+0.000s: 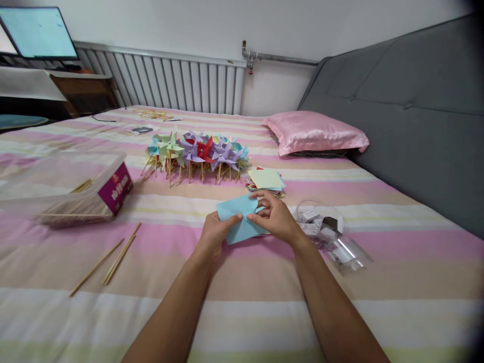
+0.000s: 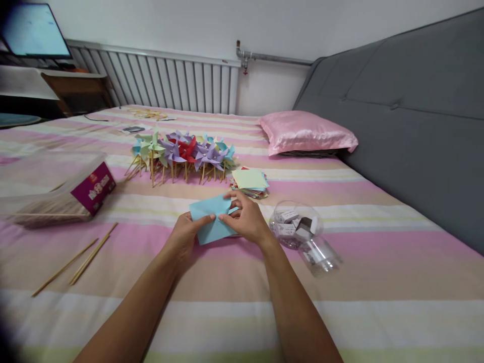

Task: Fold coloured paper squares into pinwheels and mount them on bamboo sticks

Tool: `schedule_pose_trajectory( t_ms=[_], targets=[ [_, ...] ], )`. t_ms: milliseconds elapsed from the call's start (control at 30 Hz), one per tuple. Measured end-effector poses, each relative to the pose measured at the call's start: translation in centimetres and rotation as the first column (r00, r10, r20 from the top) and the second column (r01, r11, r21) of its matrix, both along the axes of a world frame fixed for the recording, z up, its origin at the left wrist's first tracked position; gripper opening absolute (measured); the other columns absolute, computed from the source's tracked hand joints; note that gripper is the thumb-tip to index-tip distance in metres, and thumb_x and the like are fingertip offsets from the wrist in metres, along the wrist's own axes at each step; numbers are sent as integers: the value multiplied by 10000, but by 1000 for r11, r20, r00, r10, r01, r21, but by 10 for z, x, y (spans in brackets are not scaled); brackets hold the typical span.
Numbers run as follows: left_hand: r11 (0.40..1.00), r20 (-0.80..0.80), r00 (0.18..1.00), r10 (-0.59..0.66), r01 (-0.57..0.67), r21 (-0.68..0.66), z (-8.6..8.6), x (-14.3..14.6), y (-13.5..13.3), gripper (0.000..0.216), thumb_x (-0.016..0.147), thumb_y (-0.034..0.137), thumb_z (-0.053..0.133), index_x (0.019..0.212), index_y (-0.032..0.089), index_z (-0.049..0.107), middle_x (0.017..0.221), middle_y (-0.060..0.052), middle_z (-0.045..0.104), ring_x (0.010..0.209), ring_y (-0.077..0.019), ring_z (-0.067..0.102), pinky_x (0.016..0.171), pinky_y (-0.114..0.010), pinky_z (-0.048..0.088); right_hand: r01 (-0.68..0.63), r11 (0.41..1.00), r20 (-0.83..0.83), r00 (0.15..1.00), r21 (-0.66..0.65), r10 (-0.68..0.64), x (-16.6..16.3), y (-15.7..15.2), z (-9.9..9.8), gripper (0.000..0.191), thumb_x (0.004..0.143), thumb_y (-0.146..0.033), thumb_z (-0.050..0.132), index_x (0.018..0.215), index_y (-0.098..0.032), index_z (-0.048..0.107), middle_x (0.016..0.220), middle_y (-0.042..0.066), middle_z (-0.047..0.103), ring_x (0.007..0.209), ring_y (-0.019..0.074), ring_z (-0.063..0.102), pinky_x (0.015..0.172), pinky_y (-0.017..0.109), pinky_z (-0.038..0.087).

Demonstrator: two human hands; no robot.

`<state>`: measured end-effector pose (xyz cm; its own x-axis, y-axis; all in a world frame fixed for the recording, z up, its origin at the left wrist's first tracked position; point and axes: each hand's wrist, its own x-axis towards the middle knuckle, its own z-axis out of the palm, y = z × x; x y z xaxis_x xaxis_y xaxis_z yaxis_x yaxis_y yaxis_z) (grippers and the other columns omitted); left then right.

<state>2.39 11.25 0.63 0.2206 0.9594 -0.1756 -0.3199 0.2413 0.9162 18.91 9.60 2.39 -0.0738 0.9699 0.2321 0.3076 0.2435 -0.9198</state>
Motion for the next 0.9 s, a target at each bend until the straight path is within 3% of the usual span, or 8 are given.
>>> schedule_pose_trajectory(
  t_ms=[67, 133, 300, 467, 600, 767, 900],
  targets=[
    [1000, 28, 999, 23, -24, 17, 1, 1, 0, 456, 509, 297, 841, 901, 105, 710, 823, -89, 734, 735, -212, 654, 738, -347, 508, -1, 1000, -60, 998, -10, 0, -3, 0, 0, 658, 703, -293, 695, 1291, -254, 402, 973, 47, 628, 655, 129, 629, 598, 259, 524],
    [999, 50, 998, 39, -41, 24, 3, 2, -1, 447, 520, 296, 836, 905, 108, 706, 813, -79, 732, 741, -209, 650, 745, -352, 510, -4, 1000, -76, 997, -23, 3, -7, 0, -1, 755, 710, -291, 694, 1365, -259, 320, 989, 52, 634, 669, 133, 630, 624, 273, 530],
    [998, 63, 997, 51, -54, 45, 5, 2, -4, 401, 555, 276, 823, 900, 110, 705, 827, -77, 729, 752, -195, 640, 741, -333, 505, 49, 998, -24, 999, 32, -48, -12, 2, -6, 686, 714, -282, 688, 1325, -166, 398, 835, 33, 657, 784, 178, 631, 733, 306, 512],
    [999, 56, 998, -1, -2, 52, 3, 2, -4, 394, 572, 270, 817, 916, 112, 709, 894, -96, 725, 791, -212, 638, 757, -341, 495, 32, 999, -35, 999, 28, -31, -10, 4, -9, 649, 723, -266, 672, 1310, -163, 412, 891, 54, 682, 816, 189, 639, 732, 308, 513],
    [997, 42, 997, -58, 56, 46, 2, 1, -3, 384, 573, 267, 813, 904, 101, 709, 865, -102, 715, 775, -209, 630, 719, -316, 481, -61, 994, -151, 987, -88, 48, -3, 4, -6, 703, 695, -253, 692, 1325, -167, 392, 906, 57, 687, 813, 196, 649, 699, 305, 525],
    [998, 16, 998, -61, 60, 26, 4, -1, -3, 194, 623, 279, 766, 710, 131, 677, 595, -1, 609, 530, -103, 514, 514, -219, 367, -162, 932, -325, 944, -325, 51, 7, -2, 2, 729, 635, -201, 734, 1293, -163, 424, 868, 52, 698, 764, 192, 666, 638, 275, 519],
    [994, -4, 994, -108, 108, 22, 4, -2, -3, 225, 654, 336, 743, 636, 130, 655, 541, 9, 560, 494, -92, 476, 499, -221, 337, -210, 915, -351, 933, -345, 81, 11, -5, 5, 665, 634, -175, 732, 1247, -181, 473, 819, 25, 697, 711, 171, 659, 608, 252, 499]
  ],
)
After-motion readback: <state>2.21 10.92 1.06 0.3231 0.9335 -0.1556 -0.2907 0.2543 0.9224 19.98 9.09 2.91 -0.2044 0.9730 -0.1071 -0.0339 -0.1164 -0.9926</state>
